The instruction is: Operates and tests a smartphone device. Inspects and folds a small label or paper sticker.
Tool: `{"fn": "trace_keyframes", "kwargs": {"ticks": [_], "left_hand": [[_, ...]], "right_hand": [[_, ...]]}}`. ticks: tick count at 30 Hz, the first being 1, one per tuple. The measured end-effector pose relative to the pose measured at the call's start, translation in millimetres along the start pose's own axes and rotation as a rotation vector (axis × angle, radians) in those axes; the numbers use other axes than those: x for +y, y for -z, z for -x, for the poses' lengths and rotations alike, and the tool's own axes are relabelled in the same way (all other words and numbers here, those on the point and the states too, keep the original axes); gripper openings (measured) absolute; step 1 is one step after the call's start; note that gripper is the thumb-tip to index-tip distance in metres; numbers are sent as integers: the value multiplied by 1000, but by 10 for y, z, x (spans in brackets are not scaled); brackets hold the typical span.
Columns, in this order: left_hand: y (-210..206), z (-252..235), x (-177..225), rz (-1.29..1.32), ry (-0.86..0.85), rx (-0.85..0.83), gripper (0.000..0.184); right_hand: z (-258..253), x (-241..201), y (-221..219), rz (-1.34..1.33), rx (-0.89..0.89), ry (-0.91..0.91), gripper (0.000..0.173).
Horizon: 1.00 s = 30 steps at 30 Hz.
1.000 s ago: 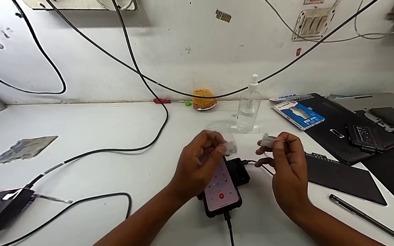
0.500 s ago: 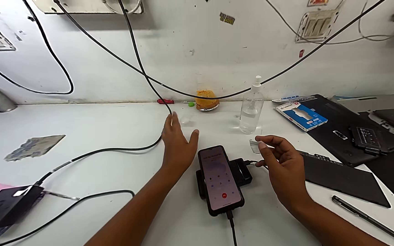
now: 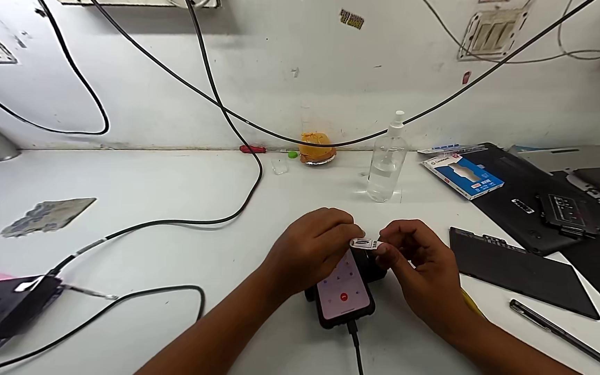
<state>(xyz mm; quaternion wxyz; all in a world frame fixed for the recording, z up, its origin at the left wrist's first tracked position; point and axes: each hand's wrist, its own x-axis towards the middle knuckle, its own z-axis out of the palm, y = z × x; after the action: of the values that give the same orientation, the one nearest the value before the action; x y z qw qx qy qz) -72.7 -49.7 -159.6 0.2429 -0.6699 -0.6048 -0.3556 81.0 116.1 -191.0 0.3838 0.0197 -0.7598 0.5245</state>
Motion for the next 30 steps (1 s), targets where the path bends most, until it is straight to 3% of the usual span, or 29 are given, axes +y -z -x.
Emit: {"fn": "trace_keyframes", "kwargs": {"ticks": [11,17,26,30], "left_hand": [[5,-12,7,-39,12,80,15],[14,-17,16,-60,12,106,13],[18,-29,12,-84,74,153,14],[20,-30,13,-81,76,150,13]], "right_hand": [[-4,-61,39,-78,-42,-4,22],[-6,-42,8,41,-8,-12,20],[24,37,-6,356,-316,-5,21],[46,77,-11,389,-314,-2,19]]}}
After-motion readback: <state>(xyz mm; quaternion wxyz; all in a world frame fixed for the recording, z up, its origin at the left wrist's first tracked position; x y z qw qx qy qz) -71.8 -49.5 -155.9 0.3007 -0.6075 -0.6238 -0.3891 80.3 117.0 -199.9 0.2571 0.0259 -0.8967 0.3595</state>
